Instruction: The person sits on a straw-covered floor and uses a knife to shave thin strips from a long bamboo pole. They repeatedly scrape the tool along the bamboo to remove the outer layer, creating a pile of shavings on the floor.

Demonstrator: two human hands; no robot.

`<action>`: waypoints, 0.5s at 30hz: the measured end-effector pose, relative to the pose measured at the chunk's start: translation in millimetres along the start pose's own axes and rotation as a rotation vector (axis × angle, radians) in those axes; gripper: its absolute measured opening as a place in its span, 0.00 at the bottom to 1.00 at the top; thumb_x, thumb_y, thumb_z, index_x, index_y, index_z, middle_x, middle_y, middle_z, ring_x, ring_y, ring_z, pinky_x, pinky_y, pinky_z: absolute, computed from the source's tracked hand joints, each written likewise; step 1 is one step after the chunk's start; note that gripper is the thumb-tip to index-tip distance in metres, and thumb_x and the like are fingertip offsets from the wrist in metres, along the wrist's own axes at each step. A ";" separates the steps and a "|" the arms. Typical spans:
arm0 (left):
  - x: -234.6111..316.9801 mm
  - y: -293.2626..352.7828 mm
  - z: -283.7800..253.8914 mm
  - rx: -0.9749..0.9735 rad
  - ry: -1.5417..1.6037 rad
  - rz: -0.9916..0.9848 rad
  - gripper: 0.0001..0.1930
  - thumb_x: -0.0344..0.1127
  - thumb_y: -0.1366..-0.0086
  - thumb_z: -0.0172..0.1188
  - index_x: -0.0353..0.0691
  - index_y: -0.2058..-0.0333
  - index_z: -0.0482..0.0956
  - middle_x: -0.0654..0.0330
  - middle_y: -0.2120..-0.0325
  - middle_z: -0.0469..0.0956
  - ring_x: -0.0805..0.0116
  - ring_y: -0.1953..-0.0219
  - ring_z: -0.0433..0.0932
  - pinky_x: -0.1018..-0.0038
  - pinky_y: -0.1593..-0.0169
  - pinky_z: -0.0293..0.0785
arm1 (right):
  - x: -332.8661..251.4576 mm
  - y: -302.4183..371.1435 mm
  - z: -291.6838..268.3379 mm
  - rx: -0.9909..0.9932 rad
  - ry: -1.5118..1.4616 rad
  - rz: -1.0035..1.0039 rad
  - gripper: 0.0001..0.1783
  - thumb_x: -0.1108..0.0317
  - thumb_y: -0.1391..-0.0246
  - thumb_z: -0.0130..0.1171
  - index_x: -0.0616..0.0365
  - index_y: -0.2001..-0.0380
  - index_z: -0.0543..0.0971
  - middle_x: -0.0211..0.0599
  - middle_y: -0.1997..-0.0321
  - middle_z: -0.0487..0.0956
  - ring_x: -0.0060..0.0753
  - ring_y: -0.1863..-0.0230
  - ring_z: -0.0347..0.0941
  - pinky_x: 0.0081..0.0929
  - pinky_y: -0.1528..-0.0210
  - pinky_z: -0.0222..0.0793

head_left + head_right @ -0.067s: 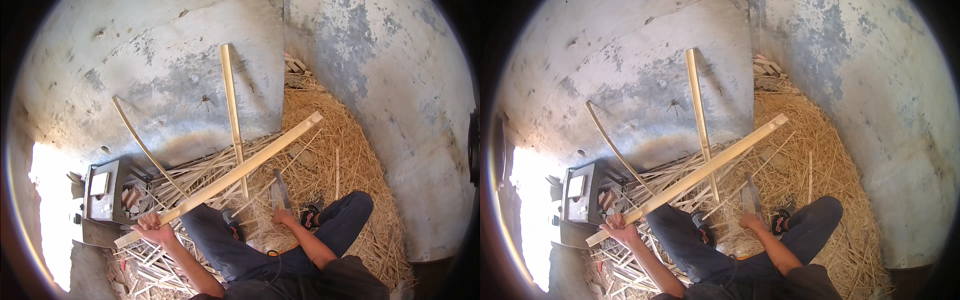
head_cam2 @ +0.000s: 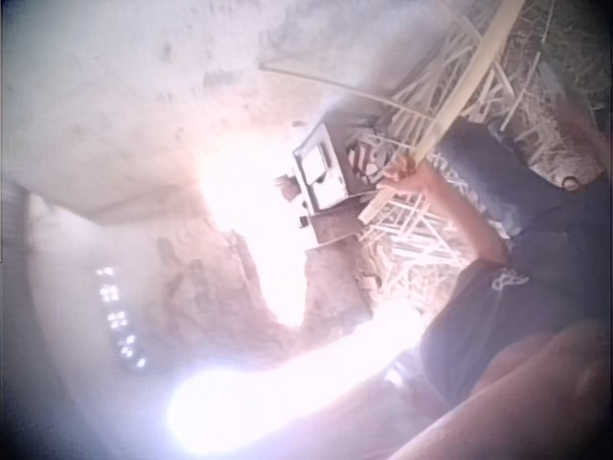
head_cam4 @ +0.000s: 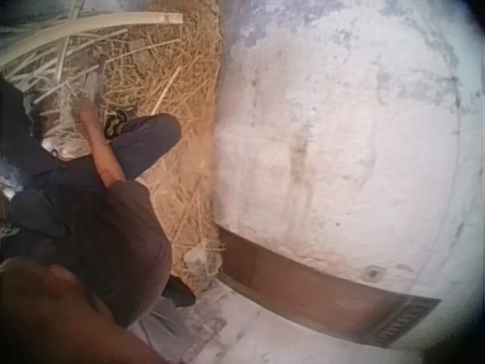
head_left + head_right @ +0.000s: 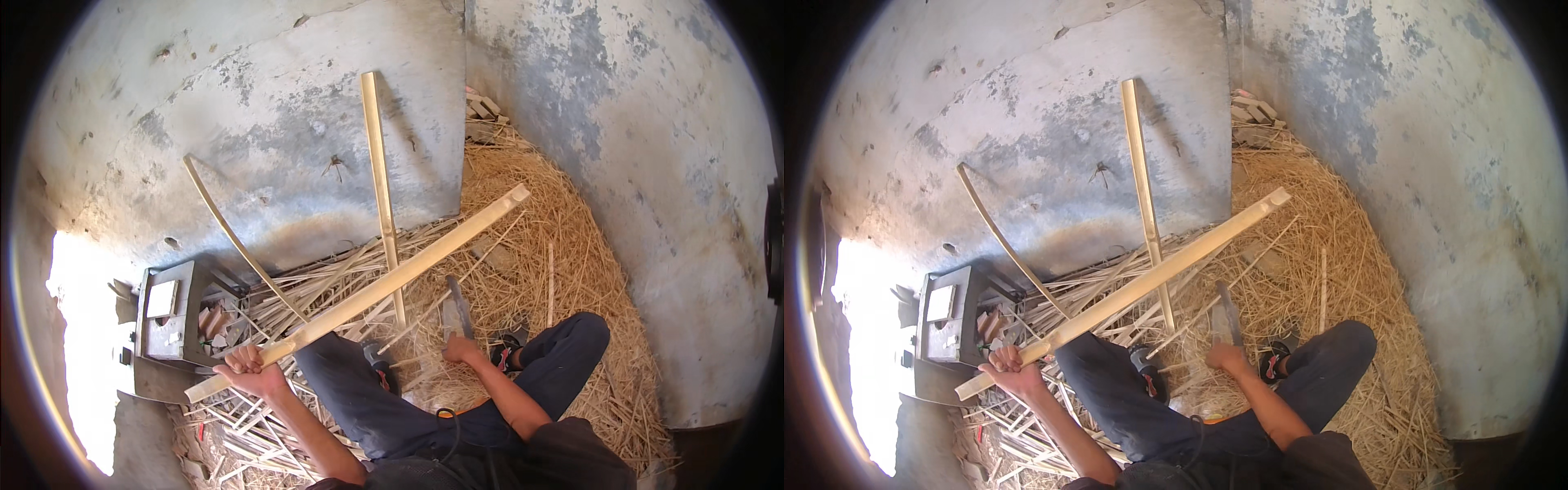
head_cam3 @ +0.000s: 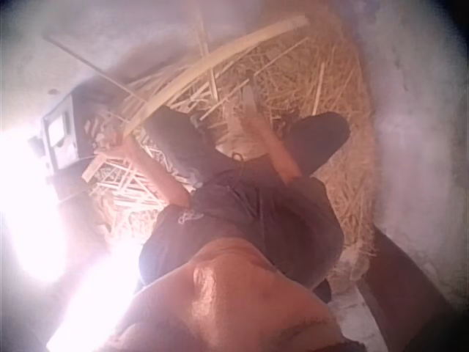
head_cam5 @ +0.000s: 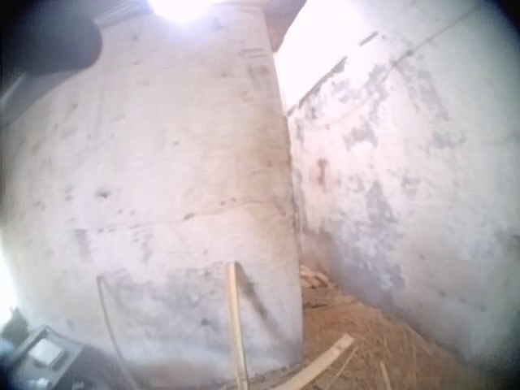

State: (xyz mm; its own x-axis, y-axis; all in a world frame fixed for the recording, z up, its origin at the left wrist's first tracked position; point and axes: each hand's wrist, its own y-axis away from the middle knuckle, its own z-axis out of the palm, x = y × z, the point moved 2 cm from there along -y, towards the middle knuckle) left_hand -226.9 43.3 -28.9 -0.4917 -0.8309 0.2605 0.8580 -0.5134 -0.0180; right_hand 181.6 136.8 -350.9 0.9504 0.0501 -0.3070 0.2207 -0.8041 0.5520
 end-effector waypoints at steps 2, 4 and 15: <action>-8.0 2.9 8.4 -0.024 -0.005 0.009 0.32 0.61 0.18 0.46 0.46 0.79 0.57 0.67 0.84 0.50 0.74 0.82 0.46 0.75 0.78 0.45 | -9.6 25.9 -62.3 0.072 -0.065 -0.057 0.39 0.46 0.42 0.64 0.68 0.39 0.76 0.61 0.52 0.86 0.57 0.51 0.85 0.50 0.48 0.79; -15.7 1.8 9.8 -0.083 0.009 -0.007 0.32 0.60 0.18 0.46 0.47 0.79 0.57 0.67 0.84 0.50 0.75 0.83 0.47 0.75 0.78 0.45 | -14.1 61.7 -126.9 0.147 -0.133 -0.155 0.34 0.44 0.41 0.63 0.66 0.46 0.81 0.56 0.54 0.87 0.53 0.53 0.86 0.46 0.49 0.79; -77.5 43.2 72.4 -0.148 0.068 -0.097 0.34 0.62 0.17 0.43 0.48 0.82 0.57 0.69 0.87 0.51 0.76 0.85 0.47 0.75 0.78 0.46 | 7.7 180.6 -255.0 0.561 -1.660 -0.390 0.26 0.51 0.22 0.51 0.57 0.33 0.74 0.41 0.56 0.86 0.09 0.86 0.57 0.14 0.82 0.54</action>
State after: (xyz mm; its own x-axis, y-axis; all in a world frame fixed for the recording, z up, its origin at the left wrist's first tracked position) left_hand -140.9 101.0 20.0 -0.5844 -0.7859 0.2023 0.7771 -0.6137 -0.1393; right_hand 284.7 143.0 -55.9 -0.4021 -0.0357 -0.9149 -0.0737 -0.9947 0.0712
